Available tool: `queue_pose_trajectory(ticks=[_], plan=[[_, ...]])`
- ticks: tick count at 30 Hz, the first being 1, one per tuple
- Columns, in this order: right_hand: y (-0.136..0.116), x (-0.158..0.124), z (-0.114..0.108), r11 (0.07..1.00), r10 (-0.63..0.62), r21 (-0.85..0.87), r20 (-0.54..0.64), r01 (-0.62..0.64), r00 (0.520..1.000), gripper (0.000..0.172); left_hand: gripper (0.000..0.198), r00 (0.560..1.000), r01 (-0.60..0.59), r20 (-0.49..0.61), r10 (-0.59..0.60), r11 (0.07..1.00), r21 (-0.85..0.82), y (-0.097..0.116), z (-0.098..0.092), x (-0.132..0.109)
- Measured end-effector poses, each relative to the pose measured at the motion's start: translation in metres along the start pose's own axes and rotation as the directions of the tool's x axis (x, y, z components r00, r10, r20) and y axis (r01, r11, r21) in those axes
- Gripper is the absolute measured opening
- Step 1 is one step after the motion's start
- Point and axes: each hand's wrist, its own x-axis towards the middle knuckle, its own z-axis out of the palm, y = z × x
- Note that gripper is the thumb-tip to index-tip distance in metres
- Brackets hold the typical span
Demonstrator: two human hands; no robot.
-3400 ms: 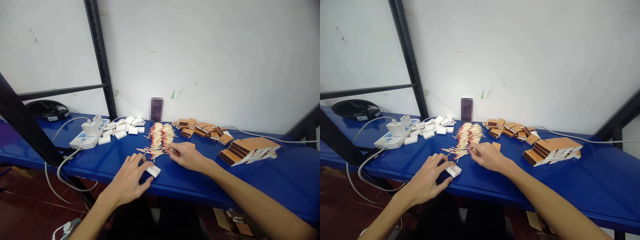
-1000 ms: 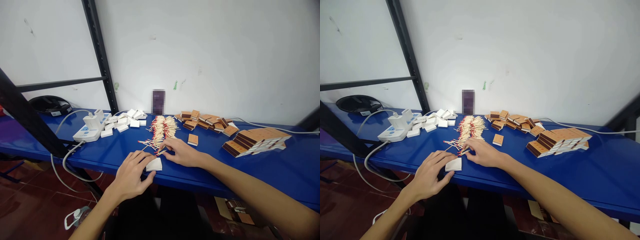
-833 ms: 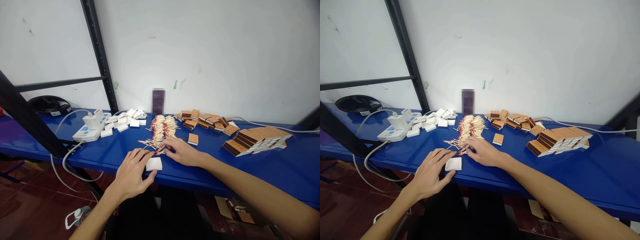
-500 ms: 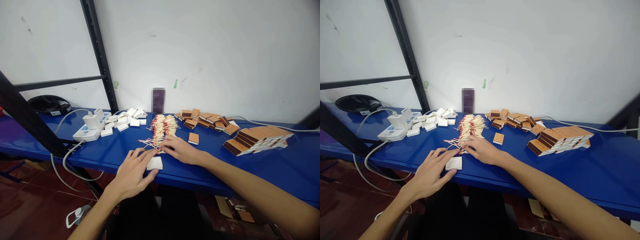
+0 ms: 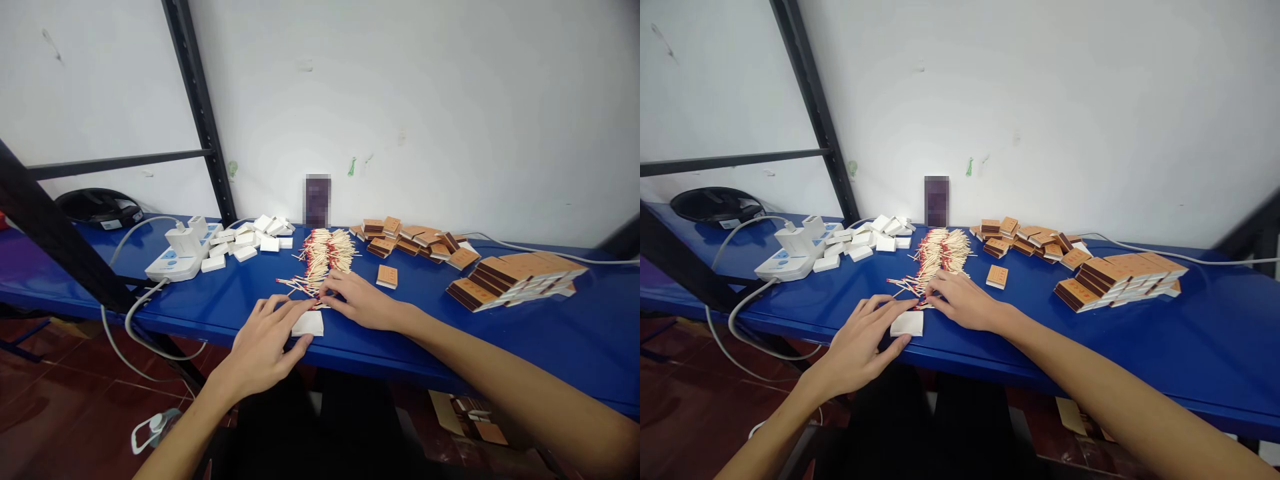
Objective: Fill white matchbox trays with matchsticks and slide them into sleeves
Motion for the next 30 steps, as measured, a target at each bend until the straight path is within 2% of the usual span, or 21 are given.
queue_pose_trajectory(ticks=[9, 13, 18, 24, 30], plan=[[-0.0014, 0.0013, -0.0009, 0.999, 0.052, 0.009, 0.013, -0.052, 0.999, 0.018, 0.034, 1.0, 0.019, 0.002, -0.019, 1.0, -0.019, 0.0017, -0.0021, 0.0006], [-0.002, 0.0036, -0.0002, 0.997, 0.067, 0.029, -0.038, -0.066, 0.997, 0.016, 0.032, 1.0, 0.0, 0.003, 0.0, 0.999, -0.047, 0.0014, -0.0035, -0.0012], [-0.0068, 0.0011, -0.0033, 0.999, -0.001, 0.047, -0.119, 0.007, 0.993, 0.01, 0.033, 1.0, -0.022, 0.004, 0.022, 0.998, -0.064, 0.0014, -0.0031, -0.0018], [-0.008, -0.0043, -0.0054, 1.0, -0.027, -0.005, -0.021, 0.026, 0.999, 0.008, 0.031, 1.0, -0.005, -0.006, 0.005, 0.997, -0.072, 0.0017, -0.003, -0.0021], [-0.0064, -0.0045, -0.0039, 0.999, -0.004, 0.049, -0.009, 0.004, 1.0, 0.01, 0.033, 1.0, 0.007, -0.003, -0.007, 0.997, -0.073, 0.0034, -0.0021, -0.0025]])
